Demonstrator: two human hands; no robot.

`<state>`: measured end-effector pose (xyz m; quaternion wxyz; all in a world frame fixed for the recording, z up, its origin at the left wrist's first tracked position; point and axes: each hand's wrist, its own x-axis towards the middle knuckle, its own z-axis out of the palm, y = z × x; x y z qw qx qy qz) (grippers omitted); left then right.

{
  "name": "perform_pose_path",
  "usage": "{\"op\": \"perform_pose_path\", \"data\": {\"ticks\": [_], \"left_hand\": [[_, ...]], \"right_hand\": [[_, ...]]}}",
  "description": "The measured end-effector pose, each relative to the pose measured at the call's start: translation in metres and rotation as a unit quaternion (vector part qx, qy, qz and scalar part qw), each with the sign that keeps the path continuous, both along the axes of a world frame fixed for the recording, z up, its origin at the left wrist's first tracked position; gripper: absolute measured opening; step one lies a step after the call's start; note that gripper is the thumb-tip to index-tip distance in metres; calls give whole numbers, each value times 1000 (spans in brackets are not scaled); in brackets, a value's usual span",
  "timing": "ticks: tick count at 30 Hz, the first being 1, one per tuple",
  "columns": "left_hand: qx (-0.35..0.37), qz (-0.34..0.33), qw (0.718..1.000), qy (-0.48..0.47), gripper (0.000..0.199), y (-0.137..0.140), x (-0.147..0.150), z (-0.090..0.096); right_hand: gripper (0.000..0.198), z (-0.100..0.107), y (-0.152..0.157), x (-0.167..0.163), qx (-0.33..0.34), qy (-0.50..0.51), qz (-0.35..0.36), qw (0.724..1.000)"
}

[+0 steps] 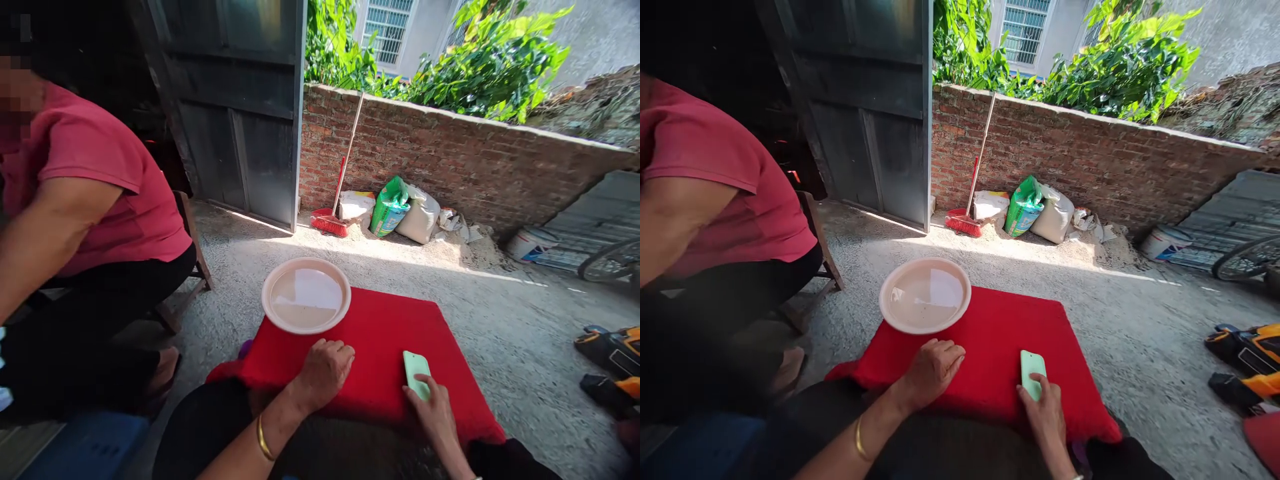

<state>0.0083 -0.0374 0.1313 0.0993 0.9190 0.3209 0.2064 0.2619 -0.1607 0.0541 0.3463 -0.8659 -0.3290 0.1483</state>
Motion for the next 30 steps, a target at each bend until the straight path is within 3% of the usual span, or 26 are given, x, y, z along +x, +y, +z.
{"op": "perform_pose_path", "data": {"ticks": [2,4,6,8,11,14,18,20,22,24,25,26,28,30], "left_hand": [[2,-1,1000,5,17,0,3,-1],[4,2,1000,10,17,-1,4,-1],[4,9,1000,13,19,-1,5,-1],[4,12,1000,12,21,-2,5,0],[1,6,1000,16,23,-4,5,0],[-10,-2,1000,23,26,-10,7,-6],[-42,-24,998,33,33,-9,13,-41],[-58,-36,995,67,38,0,18,-65],[-68,-43,993,87,41,9,20,-82],[-74,-46,991,97,42,17,17,-91],[-75,-47,991,101,42,19,15,-92],[-75,-49,991,104,43,21,12,-92],[-79,-57,989,109,45,25,7,-89],[-87,-65,988,108,46,29,5,-86]], "right_hand": [[38,-5,-4,-40,1,28,121,992],[33,-5,-5,-80,-10,71,280,957],[35,-2,-4,-98,-16,95,369,924],[35,5,0,-91,4,84,350,933],[30,19,7,-58,42,22,236,971],[30,29,6,-44,39,-55,180,981],[46,20,7,-56,-43,-98,223,969],[57,15,9,-41,-38,-72,240,967],[63,26,1,-4,30,-27,168,985],[59,57,-23,51,110,10,-10,994],[61,79,-41,83,131,21,-145,981],[66,104,-62,115,141,5,-213,967],[75,159,-112,171,159,-39,-308,937],[77,213,-169,208,181,-99,-383,900]]}}
